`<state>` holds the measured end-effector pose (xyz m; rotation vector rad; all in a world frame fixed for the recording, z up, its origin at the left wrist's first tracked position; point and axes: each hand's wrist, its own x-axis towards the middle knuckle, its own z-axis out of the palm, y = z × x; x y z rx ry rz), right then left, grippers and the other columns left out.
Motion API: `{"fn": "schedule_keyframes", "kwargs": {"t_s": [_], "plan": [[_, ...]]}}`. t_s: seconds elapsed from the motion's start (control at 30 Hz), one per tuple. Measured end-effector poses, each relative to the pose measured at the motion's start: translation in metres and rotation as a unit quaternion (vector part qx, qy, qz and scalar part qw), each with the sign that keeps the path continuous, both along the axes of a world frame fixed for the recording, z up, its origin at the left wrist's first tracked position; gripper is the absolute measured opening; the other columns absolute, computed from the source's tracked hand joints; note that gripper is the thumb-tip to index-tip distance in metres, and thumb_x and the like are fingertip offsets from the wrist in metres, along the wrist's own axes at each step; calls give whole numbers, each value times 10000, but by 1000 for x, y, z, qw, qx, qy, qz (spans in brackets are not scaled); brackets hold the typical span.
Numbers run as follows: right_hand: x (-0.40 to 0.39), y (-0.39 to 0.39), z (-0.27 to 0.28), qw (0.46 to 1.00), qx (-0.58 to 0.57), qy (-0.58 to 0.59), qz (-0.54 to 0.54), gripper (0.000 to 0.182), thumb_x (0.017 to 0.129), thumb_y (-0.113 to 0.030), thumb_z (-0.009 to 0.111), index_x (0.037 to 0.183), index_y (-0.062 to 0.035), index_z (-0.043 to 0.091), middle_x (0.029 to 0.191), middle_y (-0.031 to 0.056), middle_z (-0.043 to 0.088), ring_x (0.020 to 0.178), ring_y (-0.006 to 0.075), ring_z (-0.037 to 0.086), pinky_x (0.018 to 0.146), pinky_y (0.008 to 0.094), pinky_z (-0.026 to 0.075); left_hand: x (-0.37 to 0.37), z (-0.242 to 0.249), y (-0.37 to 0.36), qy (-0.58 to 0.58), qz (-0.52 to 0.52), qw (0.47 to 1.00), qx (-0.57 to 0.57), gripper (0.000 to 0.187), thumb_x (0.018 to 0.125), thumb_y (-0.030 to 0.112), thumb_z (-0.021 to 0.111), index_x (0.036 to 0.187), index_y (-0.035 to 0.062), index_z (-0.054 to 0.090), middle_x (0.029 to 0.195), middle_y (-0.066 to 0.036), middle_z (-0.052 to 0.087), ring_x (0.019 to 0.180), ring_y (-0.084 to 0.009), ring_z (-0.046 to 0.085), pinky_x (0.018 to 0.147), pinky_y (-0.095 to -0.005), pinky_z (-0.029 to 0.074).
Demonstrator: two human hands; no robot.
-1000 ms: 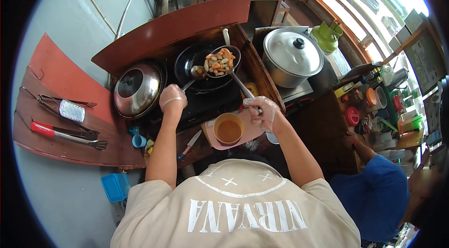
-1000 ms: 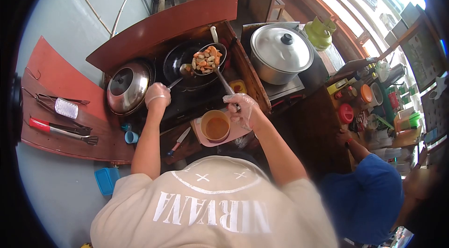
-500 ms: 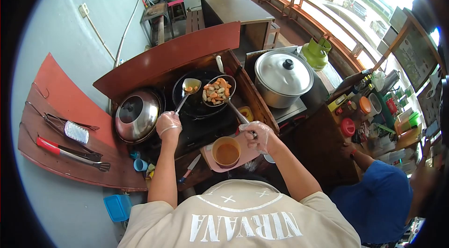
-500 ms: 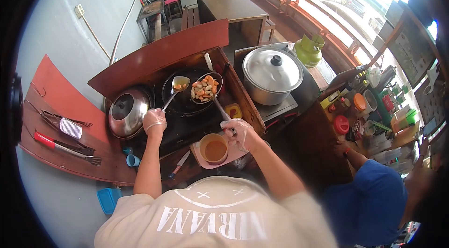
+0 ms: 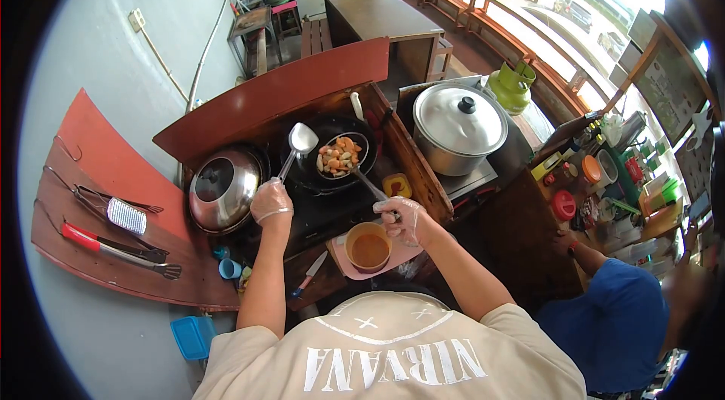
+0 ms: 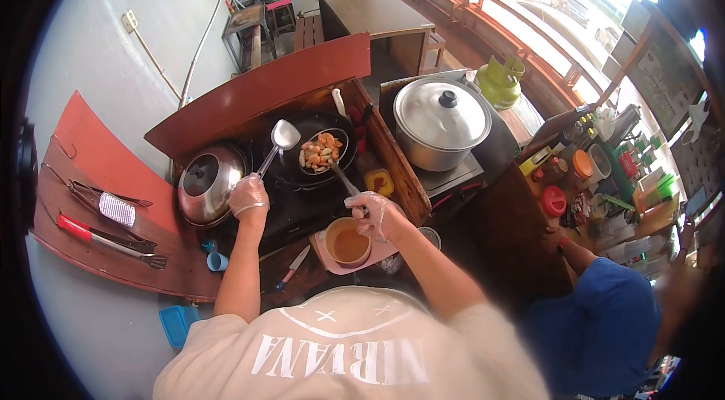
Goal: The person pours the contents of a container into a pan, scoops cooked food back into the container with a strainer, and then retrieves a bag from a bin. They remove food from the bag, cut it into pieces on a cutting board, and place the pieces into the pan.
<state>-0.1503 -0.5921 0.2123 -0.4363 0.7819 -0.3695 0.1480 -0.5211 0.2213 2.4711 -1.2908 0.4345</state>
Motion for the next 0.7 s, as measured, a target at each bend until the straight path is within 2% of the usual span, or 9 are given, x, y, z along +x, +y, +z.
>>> {"fn": "schedule_keyframes", "kwargs": {"t_s": [0.37, 0.43, 0.47, 0.53, 0.57, 0.6, 0.63, 0.67, 0.7], "plan": [[3, 9, -7, 995, 31, -92, 29, 235, 862, -110, 642, 684, -107, 487, 577, -22, 408, 457, 89, 331, 464, 234, 309, -8, 12, -7, 18, 59, 992, 106, 180, 837, 274, 678, 869, 101, 715, 894, -98, 702, 896, -291, 677, 790, -414, 547], [5, 13, -9, 994, 16, -101, 42, 228, 860, -119, 647, 690, -102, 497, 585, -17, 420, 467, 89, 341, 466, 236, 315, -23, 22, 3, -166, -54, 975, -139, 244, 797, 315, 712, 915, 102, 724, 844, -97, 687, 844, -310, 638, 773, -445, 513], [8, 15, -11, 992, 1, -111, 54, 221, 859, -127, 653, 695, -98, 507, 593, -12, 433, 476, 89, 352, 469, 237, 321, -24, 11, 1, -118, -105, 977, -146, 263, 774, 339, 723, 892, 104, 727, 805, -91, 662, 815, -300, 597, 758, -448, 484], [17, 24, -6, 993, -15, -103, 48, 223, 879, -132, 639, 693, -86, 524, 581, -12, 429, 464, 87, 339, 474, 244, 301, -63, 17, -2, 78, -91, 993, -25, 365, 832, 447, 673, 818, 94, 763, 847, -129, 712, 823, -336, 653, 790, -438, 508], [22, 28, -4, 994, -35, -95, 42, 232, 899, -137, 625, 692, -74, 541, 569, -13, 425, 452, 85, 326, 480, 250, 280, -81, 26, -6, 242, -109, 961, 84, 470, 878, 522, 612, 830, 81, 769, 930, -186, 721, 834, -370, 688, 779, -455, 532], [28, 32, -7, 994, -33, -95, 43, 232, 899, -137, 625, 692, -74, 541, 569, -13, 425, 452, 85, 326, 480, 250, 280, -79, -3, -16, 329, -171, 920, 126, 486, 900, 496, 617, 880, 30, 756, 943, -186, 729, 820, -324, 701, 771, -418, 541], [34, 35, -12, 993, -34, -99, 49, 222, 902, -137, 618, 703, -68, 549, 576, -10, 433, 460, 85, 335, 484, 248, 284, -92, -22, -20, 678, -118, 725, 25, 427, 908, 391, 646, 899, -28, 725, 890, -165, 719, 771, -260, 692, 736, -372, 546], [38, 39, -15, 993, -34, -104, 54, 212, 905, -136, 611, 714, -62, 557, 582, -6, 441, 469, 86, 343, 488, 246, 288, -99, -23, -20, 801, -134, 582, -42, 275, 885, 207, 679, 894, -68, 691, 845, -142, 685, 733, -223, 671, 698, -344, 550], [38, 49, 0, 993, -72, -82, 49, 247, 926, -199, 608, 725, -65, 559, 594, -8, 463, 491, 81, 373, 489, 248, 298, -97, -43, -26, 829, -124, 540, -74, 205, 873, 141, 673, 895, -63, 676, 813, -133, 671, 717, -226, 666, 681, -348, 554]]}}
